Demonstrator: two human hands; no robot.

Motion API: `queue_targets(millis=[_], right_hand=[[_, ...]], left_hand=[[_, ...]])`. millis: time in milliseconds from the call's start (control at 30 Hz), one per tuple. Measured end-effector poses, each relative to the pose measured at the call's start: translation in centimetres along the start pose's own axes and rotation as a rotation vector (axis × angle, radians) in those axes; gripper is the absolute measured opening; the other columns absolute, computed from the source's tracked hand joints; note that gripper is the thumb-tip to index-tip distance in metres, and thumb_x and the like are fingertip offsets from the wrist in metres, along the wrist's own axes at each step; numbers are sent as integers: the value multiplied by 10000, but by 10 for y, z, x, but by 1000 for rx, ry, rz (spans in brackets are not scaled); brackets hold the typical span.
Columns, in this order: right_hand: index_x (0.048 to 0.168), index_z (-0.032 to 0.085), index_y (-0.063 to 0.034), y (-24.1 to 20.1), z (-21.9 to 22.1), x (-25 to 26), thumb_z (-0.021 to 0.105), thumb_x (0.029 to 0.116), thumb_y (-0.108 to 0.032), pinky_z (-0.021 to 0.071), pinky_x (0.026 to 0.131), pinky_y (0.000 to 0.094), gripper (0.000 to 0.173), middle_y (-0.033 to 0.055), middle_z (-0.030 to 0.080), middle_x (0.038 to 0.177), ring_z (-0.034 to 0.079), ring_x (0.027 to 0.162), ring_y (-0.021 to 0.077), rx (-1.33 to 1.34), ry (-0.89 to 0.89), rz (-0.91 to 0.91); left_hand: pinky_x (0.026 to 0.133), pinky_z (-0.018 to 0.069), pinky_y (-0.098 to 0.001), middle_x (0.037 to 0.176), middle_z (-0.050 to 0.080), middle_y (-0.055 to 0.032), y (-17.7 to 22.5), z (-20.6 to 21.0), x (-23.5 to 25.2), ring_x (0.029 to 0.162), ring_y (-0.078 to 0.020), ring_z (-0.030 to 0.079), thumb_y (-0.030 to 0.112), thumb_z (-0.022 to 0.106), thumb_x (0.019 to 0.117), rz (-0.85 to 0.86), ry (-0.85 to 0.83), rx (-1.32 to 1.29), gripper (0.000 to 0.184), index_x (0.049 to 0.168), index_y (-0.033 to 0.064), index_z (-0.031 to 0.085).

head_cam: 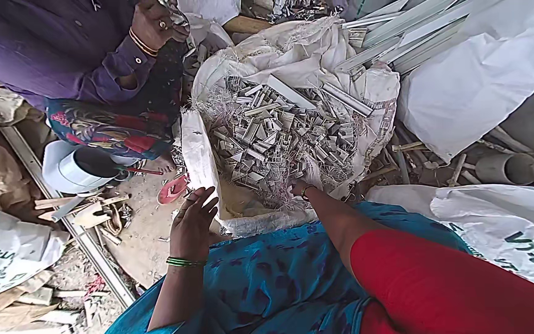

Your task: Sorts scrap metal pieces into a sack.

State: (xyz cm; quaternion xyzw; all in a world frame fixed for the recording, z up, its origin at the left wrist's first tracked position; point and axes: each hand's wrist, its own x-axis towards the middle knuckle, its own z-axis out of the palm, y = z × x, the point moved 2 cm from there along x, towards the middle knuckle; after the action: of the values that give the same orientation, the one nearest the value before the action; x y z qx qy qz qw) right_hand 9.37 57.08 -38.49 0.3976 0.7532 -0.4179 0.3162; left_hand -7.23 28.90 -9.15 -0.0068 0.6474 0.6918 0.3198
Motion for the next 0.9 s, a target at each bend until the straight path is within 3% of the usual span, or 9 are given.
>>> queue_targets(millis=[133,300,433,533,667,767,833,867,900], right_hand=[[1410,547,38,-14,6,-11,714,941,-277,384,1141,601,590,287,529,1452,495,1379,426,-178,-23,27],[1303,615,90,-34,21,-39,623,982,-120,425,1080,665,384,325,560,1397,526,1323,496,-384,-32,-8],[1393,543,64,-36,-3,-41,618,981,-199,445,1049,656,494,301,580,1380,563,1287,469,-200,123,14],[1310,633,19,-29,-28,-36,605,1008,-336,473,1015,648,466,268,642,1305,610,1234,436,-9,244,149],[1262,649,49,-10,-37,-44,689,935,-342,441,1058,623,511,257,588,1386,552,1315,412,-137,24,437],[1229,660,59,7,-51,-35,772,869,-346,447,1027,640,553,271,606,1342,576,1268,417,-191,-45,363],[1229,667,29,9,-68,-34,686,973,-416,508,946,530,514,213,666,1204,648,1092,328,14,-6,289],[1154,676,-27,16,-70,-26,622,1011,-459,514,754,387,458,103,650,971,610,816,197,194,19,243],[1120,673,-38,17,-71,-21,590,1031,-470,488,675,330,448,54,611,862,550,694,143,441,10,200]], left_hand=[[885,581,-318,1230,725,-71,0,3,0,1042,-155,720,116,296,1097,13,-22,22,352,1303,14,563],[882,574,-295,1220,728,-44,1,7,-3,1034,-135,718,121,267,1098,18,-38,39,368,1307,20,552],[849,591,-282,1198,740,-36,0,9,-2,997,-129,730,129,287,1112,19,-30,25,341,1287,39,566],[868,583,-291,1265,709,-37,-2,7,-3,1034,-131,717,132,287,1107,18,-42,49,346,1342,39,524],[865,579,-283,1266,704,-22,-2,7,-1,1031,-115,711,132,291,1108,21,-31,54,340,1358,47,505],[874,575,-287,1282,697,-28,-3,10,-1,1048,-116,707,135,294,1108,17,-30,67,342,1362,44,503],[879,576,-292,1272,701,-30,-3,12,-2,1050,-116,705,134,288,1105,23,-38,69,345,1358,39,501],[889,575,-299,1268,701,-31,-3,13,-2,1053,-121,705,136,283,1107,25,-43,67,344,1355,36,500],[893,576,-302,1263,704,-33,-3,14,-1,1049,-125,707,138,282,1110,27,-46,62,345,1351,33,506]])
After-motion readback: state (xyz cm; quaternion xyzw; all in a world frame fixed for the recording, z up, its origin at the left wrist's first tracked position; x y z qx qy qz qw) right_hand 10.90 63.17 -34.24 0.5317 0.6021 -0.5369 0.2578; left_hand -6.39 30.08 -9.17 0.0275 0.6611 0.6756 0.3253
